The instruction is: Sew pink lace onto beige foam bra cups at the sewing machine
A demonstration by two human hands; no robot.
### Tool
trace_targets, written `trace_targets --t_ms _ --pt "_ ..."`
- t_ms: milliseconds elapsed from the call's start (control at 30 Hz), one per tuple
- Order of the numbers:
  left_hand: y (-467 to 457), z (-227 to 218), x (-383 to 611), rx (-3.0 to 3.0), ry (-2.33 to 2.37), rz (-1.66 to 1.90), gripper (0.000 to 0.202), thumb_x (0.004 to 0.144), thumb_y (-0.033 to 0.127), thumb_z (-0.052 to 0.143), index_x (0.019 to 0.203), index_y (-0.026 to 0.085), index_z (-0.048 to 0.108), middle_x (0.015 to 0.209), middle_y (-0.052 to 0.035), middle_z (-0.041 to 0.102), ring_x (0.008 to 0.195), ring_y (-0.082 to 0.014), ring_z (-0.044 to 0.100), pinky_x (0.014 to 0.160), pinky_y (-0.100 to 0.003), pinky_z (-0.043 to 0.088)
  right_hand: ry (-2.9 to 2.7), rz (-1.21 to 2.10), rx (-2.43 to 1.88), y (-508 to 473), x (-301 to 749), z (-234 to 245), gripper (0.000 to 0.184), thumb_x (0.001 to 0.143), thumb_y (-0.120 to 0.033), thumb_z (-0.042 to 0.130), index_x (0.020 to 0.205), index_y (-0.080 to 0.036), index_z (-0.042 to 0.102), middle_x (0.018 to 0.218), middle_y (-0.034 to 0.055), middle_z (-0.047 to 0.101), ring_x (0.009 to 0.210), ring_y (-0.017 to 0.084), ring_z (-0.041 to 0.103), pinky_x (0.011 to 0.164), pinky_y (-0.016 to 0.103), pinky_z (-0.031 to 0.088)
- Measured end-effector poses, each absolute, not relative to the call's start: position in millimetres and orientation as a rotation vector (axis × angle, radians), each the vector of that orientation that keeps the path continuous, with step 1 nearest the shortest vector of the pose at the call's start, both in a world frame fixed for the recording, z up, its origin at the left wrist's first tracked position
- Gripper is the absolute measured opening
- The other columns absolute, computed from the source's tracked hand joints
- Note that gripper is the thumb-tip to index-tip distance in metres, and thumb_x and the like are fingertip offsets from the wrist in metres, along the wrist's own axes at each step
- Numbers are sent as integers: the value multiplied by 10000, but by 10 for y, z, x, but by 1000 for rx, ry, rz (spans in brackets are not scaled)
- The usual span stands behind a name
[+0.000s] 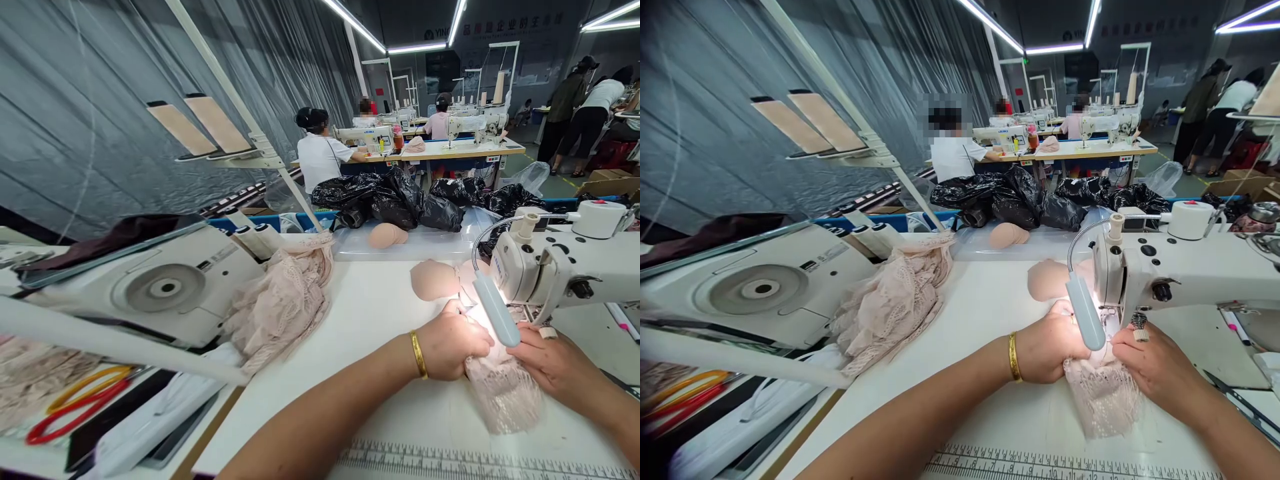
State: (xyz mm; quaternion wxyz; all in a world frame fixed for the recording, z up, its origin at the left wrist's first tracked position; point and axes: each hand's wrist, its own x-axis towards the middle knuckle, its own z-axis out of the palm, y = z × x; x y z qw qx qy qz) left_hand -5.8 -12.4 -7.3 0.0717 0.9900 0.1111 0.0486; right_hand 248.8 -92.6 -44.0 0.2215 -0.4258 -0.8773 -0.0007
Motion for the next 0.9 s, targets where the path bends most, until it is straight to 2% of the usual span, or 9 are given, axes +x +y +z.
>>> trace_targets --t_ms 167,300,400,533,633,733,833,900 --pt "-51 -77 -48 2999 392 192 318 688 30 591 921 231 667 939 -23 717 893 -236 590 859 -411 298 -2409 -56 -1304 -921 2553 -499 341 987 -143 407 1037 -282 714 1052 47 734 861 224 659 688 317 531" --pt "21 -104 -42 3016 433 197 317 736 81 597 989 249 689 994 -42 731 940 -244 597 901 -417 292 -2290 -187 -1333 -883 2614 -532 367 993 -195 396 1180 -288 698 955 67 723 814 250 655 669 356 554" --pt "51 -121 -32 3007 482 180 357 764 121 599 1070 268 706 1055 -55 740 1005 -258 601 936 -436 300 -2268 -146 -1334 -846 2610 -505 314 1015 -212 395 1088 -258 697 925 86 706 925 280 677 770 404 581" --pt "37 -127 -20 2992 470 163 356 793 143 588 1097 279 715 1084 -62 739 1025 -268 593 965 -456 296 -2198 -24 -1393 -841 2557 -462 235 1030 -215 418 979 -240 646 993 108 706 1077 304 666 870 450 586" --pt "15 -121 -19 2997 445 165 322 797 130 589 1059 272 712 1072 -55 734 999 -261 590 957 -446 293 -2188 -58 -1351 -857 2539 -458 219 1020 -209 430 980 -241 643 978 104 712 1061 306 674 857 446 587" --pt "4 -106 -38 2997 452 162 310 778 106 605 1033 254 701 1062 -47 733 995 -255 596 929 -426 301 -2210 -138 -1304 -877 2557 -480 250 1013 -210 430 971 -257 672 964 81 728 934 280 699 781 404 583" --pt "-8 -92 -78 2981 438 167 324 780 103 612 1063 241 685 1118 -40 732 1033 -252 603 916 -427 309 -2213 -175 -1257 -914 2571 -496 274 1010 -189 425 1070 -266 681 920 61 737 809 256 693 697 383 565" --pt "-36 -90 -98 2986 467 171 335 800 126 613 1109 241 673 1171 -48 720 1058 -259 598 927 -443 306 -2257 -134 -1189 -950 2547 -477 296 1013 -185 443 1224 -263 635 1002 63 751 891 257 702 772 395 567"
